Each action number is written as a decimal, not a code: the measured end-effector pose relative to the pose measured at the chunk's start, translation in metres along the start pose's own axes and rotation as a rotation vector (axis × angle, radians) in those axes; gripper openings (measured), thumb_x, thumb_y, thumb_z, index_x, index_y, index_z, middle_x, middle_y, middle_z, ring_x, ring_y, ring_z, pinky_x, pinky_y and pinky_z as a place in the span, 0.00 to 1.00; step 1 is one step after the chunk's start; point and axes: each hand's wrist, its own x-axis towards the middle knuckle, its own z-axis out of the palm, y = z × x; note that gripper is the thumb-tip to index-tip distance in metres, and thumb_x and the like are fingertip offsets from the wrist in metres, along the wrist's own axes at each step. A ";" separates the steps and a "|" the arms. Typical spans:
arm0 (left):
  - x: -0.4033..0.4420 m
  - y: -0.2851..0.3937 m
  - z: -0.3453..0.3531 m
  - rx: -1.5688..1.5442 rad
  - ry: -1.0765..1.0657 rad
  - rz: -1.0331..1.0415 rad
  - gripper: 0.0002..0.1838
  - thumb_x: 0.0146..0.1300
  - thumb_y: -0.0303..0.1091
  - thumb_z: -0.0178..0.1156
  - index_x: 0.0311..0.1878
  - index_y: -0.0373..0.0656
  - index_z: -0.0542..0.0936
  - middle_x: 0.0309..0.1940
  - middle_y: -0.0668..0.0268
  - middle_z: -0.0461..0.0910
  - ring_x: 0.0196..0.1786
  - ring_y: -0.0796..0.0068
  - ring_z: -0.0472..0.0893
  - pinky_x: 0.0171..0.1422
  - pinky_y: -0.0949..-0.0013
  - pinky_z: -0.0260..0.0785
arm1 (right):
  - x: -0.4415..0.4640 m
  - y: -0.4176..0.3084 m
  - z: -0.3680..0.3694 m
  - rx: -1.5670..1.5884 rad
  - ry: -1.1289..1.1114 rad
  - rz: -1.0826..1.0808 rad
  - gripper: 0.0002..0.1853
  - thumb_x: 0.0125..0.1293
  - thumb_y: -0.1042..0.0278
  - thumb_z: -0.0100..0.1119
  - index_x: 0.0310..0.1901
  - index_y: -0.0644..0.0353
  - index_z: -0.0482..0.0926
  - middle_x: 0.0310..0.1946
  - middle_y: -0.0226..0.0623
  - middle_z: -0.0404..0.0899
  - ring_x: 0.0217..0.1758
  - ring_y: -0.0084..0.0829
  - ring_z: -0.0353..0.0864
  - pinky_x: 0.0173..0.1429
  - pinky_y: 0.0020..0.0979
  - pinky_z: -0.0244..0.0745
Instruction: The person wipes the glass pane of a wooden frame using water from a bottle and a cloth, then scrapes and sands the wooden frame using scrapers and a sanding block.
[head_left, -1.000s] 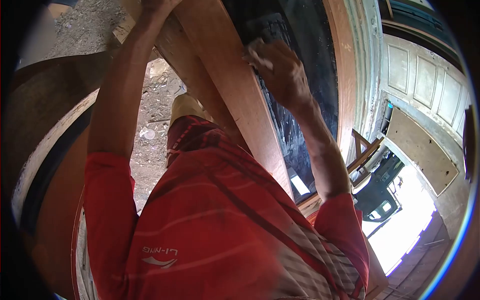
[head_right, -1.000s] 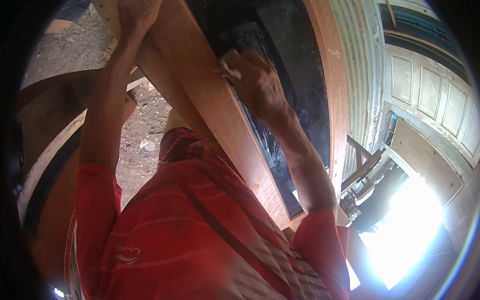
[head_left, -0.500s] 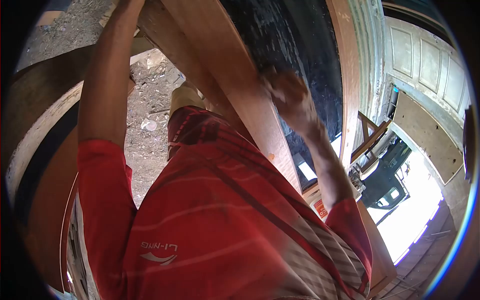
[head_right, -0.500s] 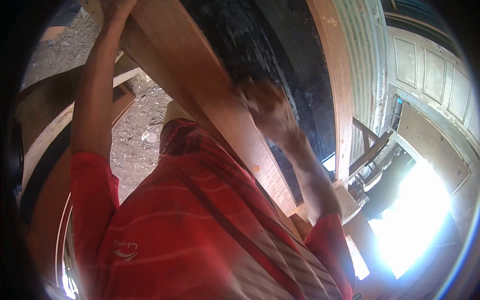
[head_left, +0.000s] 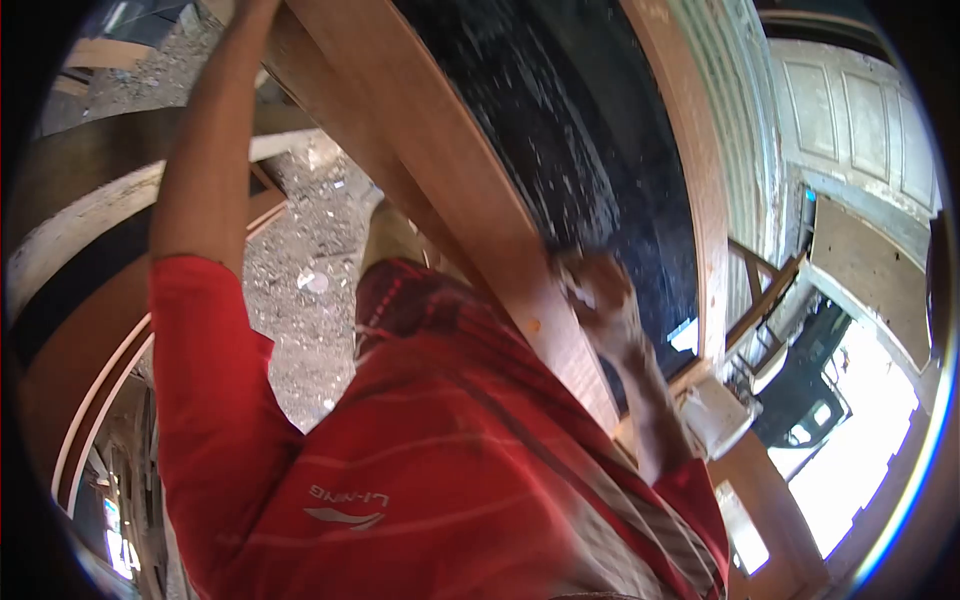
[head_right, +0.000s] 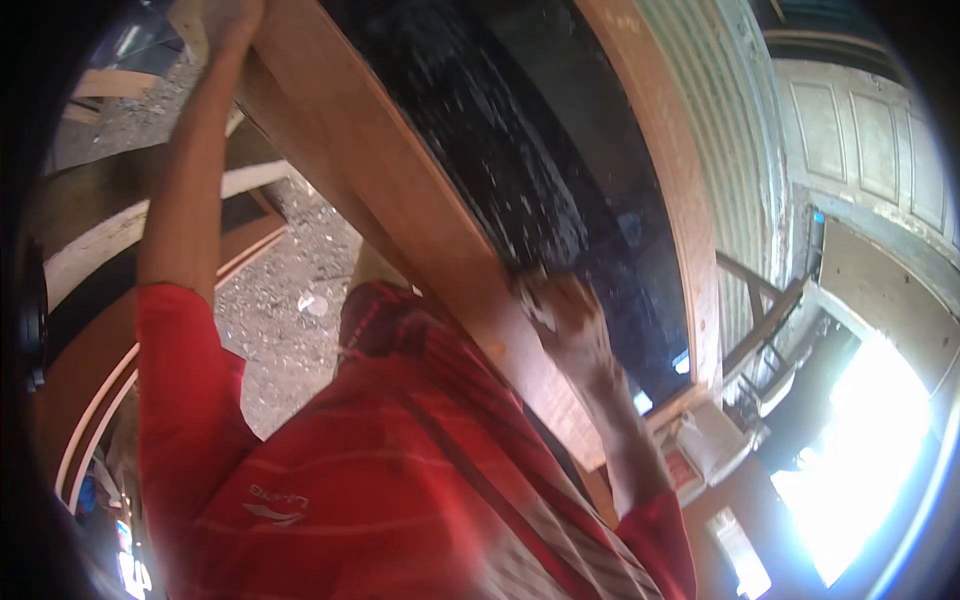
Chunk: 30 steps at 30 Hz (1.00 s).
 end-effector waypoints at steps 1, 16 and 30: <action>-0.001 -0.002 0.001 -0.065 -0.006 -0.021 0.30 0.62 0.38 0.81 0.64 0.41 0.79 0.55 0.68 0.84 0.55 0.70 0.82 0.63 0.68 0.74 | -0.016 0.000 -0.001 0.027 0.022 0.037 0.14 0.62 0.79 0.74 0.49 0.59 0.85 0.40 0.39 0.85 0.41 0.43 0.86 0.44 0.43 0.80; -0.013 0.047 -0.005 -0.247 0.028 -0.150 0.34 0.55 0.39 0.86 0.61 0.39 0.80 0.53 0.64 0.87 0.56 0.70 0.85 0.66 0.63 0.76 | 0.281 0.061 -0.014 -0.064 0.419 0.160 0.12 0.75 0.67 0.62 0.52 0.65 0.85 0.46 0.55 0.85 0.49 0.57 0.86 0.54 0.50 0.80; -0.013 0.041 -0.007 -0.126 0.021 -0.011 0.26 0.63 0.36 0.80 0.59 0.39 0.80 0.49 0.67 0.85 0.51 0.70 0.83 0.58 0.66 0.75 | 0.392 -0.019 0.055 0.135 0.101 -0.453 0.11 0.66 0.66 0.70 0.47 0.62 0.87 0.44 0.51 0.87 0.46 0.55 0.87 0.48 0.47 0.83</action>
